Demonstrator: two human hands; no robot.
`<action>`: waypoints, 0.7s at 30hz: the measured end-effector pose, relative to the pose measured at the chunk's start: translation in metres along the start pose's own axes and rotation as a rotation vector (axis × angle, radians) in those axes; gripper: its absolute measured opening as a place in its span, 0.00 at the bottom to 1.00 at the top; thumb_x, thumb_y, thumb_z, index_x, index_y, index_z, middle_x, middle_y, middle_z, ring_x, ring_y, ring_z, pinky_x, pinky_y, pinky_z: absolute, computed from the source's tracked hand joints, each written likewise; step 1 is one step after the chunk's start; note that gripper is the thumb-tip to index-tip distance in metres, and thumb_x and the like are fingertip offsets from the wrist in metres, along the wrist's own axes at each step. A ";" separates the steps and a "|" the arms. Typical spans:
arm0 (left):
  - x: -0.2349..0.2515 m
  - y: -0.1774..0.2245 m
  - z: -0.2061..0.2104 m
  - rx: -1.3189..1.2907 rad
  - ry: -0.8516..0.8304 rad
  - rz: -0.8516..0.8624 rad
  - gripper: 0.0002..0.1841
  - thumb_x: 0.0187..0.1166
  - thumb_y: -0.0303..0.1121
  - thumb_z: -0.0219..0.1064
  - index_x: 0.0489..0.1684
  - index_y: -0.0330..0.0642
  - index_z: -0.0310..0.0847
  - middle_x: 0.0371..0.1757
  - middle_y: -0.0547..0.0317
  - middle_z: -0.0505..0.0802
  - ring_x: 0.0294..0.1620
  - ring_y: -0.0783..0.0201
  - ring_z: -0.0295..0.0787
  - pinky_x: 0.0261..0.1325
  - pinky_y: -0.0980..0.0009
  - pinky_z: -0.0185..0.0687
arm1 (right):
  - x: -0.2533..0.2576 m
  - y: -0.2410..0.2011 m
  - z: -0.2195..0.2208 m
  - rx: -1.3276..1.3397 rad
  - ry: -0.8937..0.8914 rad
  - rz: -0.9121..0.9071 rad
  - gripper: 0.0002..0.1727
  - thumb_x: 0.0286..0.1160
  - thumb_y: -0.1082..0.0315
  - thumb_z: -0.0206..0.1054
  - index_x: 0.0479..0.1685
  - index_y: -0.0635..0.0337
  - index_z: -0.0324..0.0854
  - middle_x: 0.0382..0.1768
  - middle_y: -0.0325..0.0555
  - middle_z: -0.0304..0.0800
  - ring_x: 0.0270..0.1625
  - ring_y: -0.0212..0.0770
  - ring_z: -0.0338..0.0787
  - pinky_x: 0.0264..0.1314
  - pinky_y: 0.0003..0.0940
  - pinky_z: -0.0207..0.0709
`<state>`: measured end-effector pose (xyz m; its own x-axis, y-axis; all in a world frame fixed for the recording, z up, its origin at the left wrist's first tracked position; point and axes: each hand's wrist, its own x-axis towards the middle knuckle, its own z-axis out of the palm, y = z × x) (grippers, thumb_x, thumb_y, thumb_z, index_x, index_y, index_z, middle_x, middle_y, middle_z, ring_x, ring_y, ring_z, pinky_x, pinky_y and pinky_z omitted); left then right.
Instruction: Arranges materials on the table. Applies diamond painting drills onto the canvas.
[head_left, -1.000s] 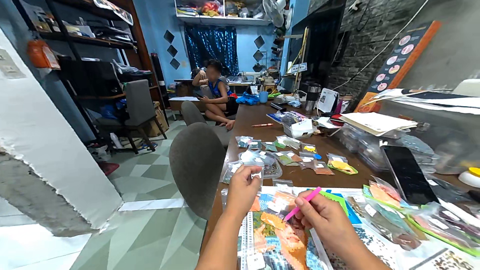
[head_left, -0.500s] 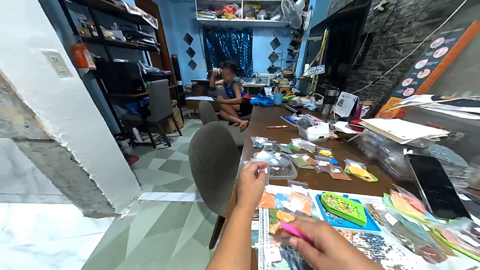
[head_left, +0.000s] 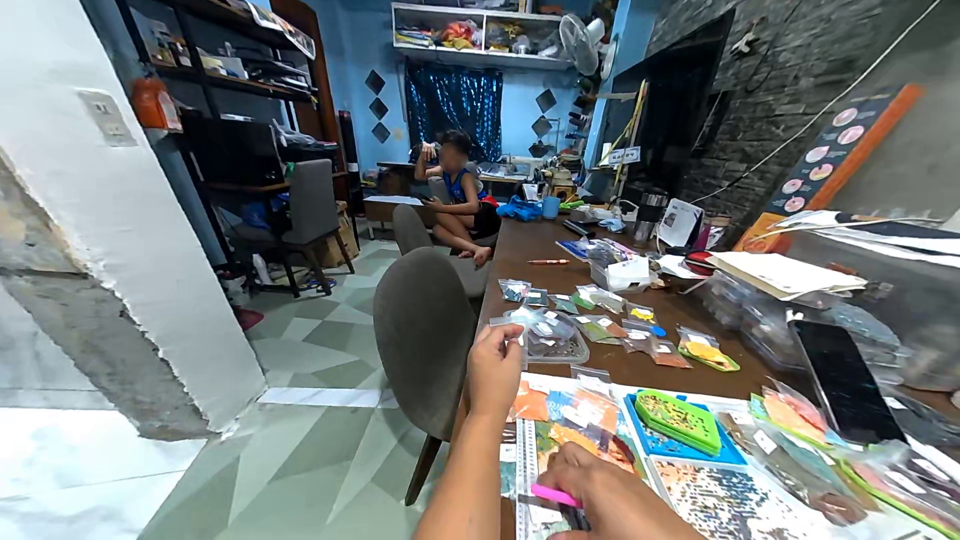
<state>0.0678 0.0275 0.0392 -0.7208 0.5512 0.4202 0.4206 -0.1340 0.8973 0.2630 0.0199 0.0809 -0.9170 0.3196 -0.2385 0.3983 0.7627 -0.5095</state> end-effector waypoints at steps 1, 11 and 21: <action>0.000 -0.001 0.000 -0.002 0.007 -0.003 0.10 0.80 0.23 0.64 0.49 0.41 0.91 0.47 0.56 0.88 0.35 0.66 0.81 0.41 0.67 0.79 | -0.003 -0.002 0.000 -0.005 0.016 0.012 0.24 0.74 0.55 0.76 0.62 0.62 0.86 0.59 0.61 0.84 0.58 0.58 0.87 0.58 0.58 0.81; 0.000 0.001 -0.002 0.001 0.076 0.005 0.09 0.80 0.22 0.64 0.47 0.40 0.91 0.47 0.56 0.89 0.36 0.68 0.81 0.42 0.69 0.79 | -0.025 -0.001 0.017 -0.135 0.137 -0.258 0.10 0.78 0.69 0.67 0.45 0.66 0.93 0.44 0.62 0.91 0.50 0.62 0.92 0.50 0.58 0.84; 0.001 -0.006 -0.001 0.010 0.089 0.025 0.09 0.80 0.22 0.64 0.46 0.41 0.92 0.45 0.57 0.89 0.34 0.69 0.81 0.40 0.71 0.78 | -0.029 0.013 0.029 -0.418 0.370 -0.530 0.09 0.80 0.72 0.63 0.39 0.69 0.87 0.35 0.59 0.90 0.36 0.57 0.93 0.32 0.46 0.85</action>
<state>0.0646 0.0281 0.0342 -0.7559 0.4724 0.4532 0.4443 -0.1381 0.8852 0.2957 0.0042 0.0569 -0.9594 -0.0369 0.2797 -0.0693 0.9919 -0.1066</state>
